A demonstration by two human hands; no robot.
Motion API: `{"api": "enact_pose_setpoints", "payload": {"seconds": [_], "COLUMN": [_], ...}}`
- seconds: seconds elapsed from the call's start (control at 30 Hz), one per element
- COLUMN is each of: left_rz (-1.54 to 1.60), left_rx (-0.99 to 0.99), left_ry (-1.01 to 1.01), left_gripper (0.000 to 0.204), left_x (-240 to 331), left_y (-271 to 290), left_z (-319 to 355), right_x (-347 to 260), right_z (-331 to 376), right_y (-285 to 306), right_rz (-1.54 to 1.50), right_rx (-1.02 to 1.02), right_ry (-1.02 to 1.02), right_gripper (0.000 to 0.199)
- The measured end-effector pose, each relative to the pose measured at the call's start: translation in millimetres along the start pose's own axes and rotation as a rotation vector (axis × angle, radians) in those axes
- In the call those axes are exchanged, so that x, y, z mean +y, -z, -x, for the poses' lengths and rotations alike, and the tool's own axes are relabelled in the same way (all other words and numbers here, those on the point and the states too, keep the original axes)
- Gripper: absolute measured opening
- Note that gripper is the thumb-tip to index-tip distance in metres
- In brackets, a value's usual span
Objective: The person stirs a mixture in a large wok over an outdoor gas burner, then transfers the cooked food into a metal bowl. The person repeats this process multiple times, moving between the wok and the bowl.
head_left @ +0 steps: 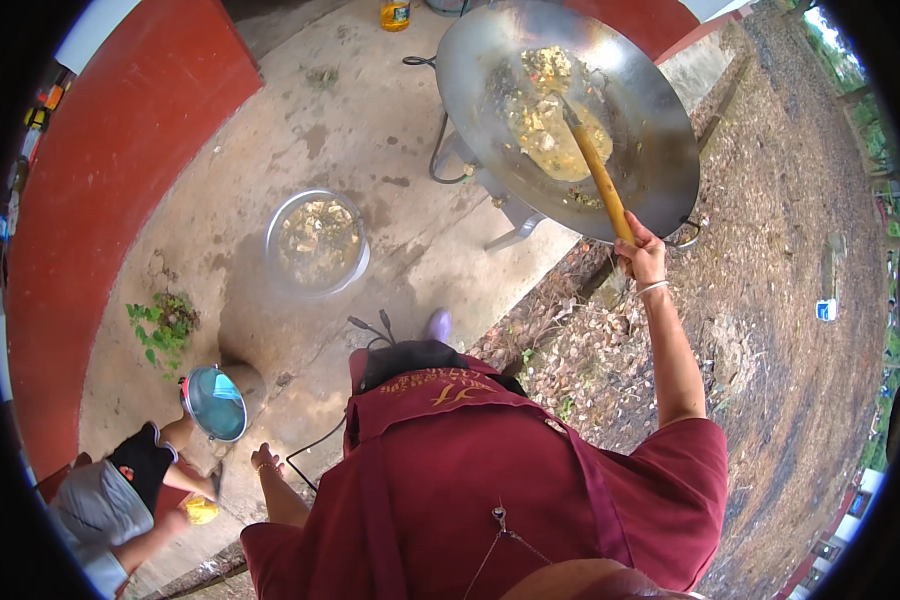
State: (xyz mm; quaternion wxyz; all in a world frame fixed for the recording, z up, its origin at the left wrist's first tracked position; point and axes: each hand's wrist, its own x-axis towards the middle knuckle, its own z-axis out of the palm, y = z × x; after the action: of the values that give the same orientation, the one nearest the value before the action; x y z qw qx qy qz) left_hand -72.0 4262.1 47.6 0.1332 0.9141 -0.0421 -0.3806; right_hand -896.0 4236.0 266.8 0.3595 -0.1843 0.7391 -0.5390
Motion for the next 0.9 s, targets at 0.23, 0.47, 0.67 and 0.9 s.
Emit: {"api": "enact_pose_setpoints", "payload": {"seconds": [0.23, 0.47, 0.67, 0.9], "left_rz": [0.045, -0.048, -0.041, -0.029], "left_rx": [-0.048, -0.091, -0.045, -0.097], "left_ry": [-0.039, -0.003, -0.04, -0.076], "left_gripper": [0.047, 0.056, 0.064, 0.071], "left_x": [13, -1, 9, 12], "left_y": [8, 1, 11, 65], "left_z": [4, -35, -64, -81], "right_x": [-13, -31, -47, -3], "right_z": [46, 112, 179, 213], "right_y": [-13, -28, -51, -89], "right_rz": [-0.046, 0.124, 0.225, 0.197], "right_rx": [-0.002, -0.013, -0.101, -0.335], "right_ry": [-0.035, 0.072, 0.093, 0.244], "right_gripper": [0.058, 0.054, 0.054, 0.053]}}
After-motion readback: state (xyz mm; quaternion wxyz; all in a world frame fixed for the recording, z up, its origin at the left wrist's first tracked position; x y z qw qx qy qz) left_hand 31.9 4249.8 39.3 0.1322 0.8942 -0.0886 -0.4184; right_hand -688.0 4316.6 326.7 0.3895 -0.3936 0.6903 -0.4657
